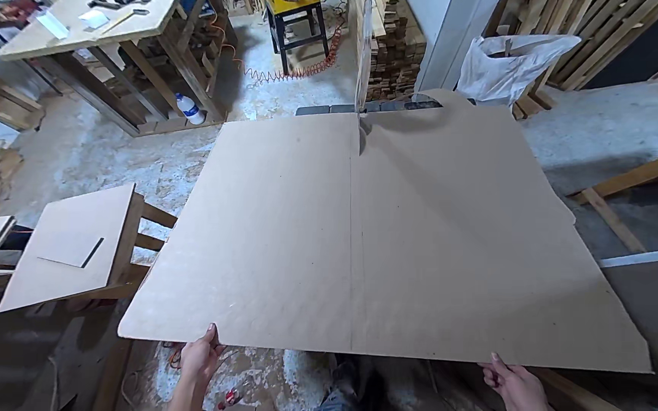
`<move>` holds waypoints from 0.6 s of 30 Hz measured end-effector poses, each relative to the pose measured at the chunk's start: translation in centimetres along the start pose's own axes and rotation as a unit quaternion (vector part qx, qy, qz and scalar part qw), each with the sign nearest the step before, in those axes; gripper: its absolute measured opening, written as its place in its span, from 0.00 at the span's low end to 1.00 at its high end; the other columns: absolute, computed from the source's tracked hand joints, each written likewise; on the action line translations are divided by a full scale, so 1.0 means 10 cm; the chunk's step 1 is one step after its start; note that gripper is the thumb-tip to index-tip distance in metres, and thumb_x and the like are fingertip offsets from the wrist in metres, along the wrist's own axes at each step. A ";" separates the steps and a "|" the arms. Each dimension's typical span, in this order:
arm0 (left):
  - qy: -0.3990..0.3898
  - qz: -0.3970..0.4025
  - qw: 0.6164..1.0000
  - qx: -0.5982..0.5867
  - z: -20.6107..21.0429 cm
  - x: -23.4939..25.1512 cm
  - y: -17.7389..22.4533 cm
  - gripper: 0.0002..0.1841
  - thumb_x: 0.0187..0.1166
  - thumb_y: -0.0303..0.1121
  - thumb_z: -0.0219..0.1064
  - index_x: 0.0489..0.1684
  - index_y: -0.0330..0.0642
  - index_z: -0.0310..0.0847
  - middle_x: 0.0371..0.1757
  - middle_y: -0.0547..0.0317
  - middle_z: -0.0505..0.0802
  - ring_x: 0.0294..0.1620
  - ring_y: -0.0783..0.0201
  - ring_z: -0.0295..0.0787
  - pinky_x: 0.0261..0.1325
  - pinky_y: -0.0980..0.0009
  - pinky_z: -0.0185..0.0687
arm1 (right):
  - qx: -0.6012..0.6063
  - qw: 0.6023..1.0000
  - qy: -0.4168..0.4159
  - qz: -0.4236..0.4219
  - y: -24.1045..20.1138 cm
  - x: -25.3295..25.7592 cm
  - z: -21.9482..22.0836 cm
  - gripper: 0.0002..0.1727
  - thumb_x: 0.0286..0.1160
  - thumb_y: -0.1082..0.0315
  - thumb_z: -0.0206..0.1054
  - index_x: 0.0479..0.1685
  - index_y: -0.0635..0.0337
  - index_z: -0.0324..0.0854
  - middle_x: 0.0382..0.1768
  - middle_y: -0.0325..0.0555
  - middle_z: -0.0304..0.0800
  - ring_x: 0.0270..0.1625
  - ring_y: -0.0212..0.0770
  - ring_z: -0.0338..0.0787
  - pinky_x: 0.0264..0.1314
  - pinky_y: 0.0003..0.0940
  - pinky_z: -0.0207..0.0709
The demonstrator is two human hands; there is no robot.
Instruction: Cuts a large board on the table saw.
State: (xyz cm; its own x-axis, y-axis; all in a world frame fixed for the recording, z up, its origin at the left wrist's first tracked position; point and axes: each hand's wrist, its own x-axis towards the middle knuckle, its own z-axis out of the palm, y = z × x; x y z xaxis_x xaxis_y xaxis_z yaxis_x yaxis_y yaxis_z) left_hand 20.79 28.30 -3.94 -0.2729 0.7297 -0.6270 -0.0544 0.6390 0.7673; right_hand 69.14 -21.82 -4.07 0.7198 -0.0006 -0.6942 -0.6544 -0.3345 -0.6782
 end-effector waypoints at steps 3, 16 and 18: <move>-0.006 0.001 1.000 0.006 0.14 0.07 0.07 0.22 0.85 0.33 0.67 0.72 0.35 0.68 0.48 0.41 0.91 0.36 0.54 0.93 0.34 0.55 0.92 | 0.006 1.000 0.003 -0.006 -0.10 0.09 0.11 0.13 0.89 0.64 0.62 0.49 0.70 0.77 0.28 0.52 0.94 0.22 0.39 0.88 0.27 0.33 0.85; -0.023 0.003 1.000 -0.003 0.95 0.41 0.34 0.20 0.86 0.33 0.66 0.70 0.34 0.69 0.46 0.43 0.91 0.35 0.55 0.93 0.33 0.58 0.92 | 0.009 1.000 0.003 -0.028 -0.67 0.66 0.63 0.14 0.89 0.63 0.63 0.50 0.70 0.78 0.28 0.52 0.94 0.21 0.39 0.88 0.26 0.32 0.83; -0.020 0.001 1.000 -0.005 1.06 0.47 0.37 0.21 0.86 0.33 0.66 0.72 0.34 0.68 0.48 0.42 0.91 0.36 0.54 0.93 0.34 0.56 0.92 | 0.002 1.000 0.003 -0.024 -0.76 0.75 0.70 0.15 0.89 0.62 0.62 0.50 0.70 0.78 0.28 0.52 0.93 0.22 0.38 0.88 0.26 0.32 0.84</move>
State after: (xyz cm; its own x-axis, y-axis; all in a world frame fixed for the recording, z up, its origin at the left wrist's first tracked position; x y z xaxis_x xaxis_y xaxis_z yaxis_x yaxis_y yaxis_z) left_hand 29.48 36.69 -5.47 -0.2334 0.7400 -0.6309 -0.0645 0.6356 0.7693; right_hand 77.82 -12.67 -5.81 0.7516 0.0094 -0.6596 -0.6203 -0.3300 -0.7115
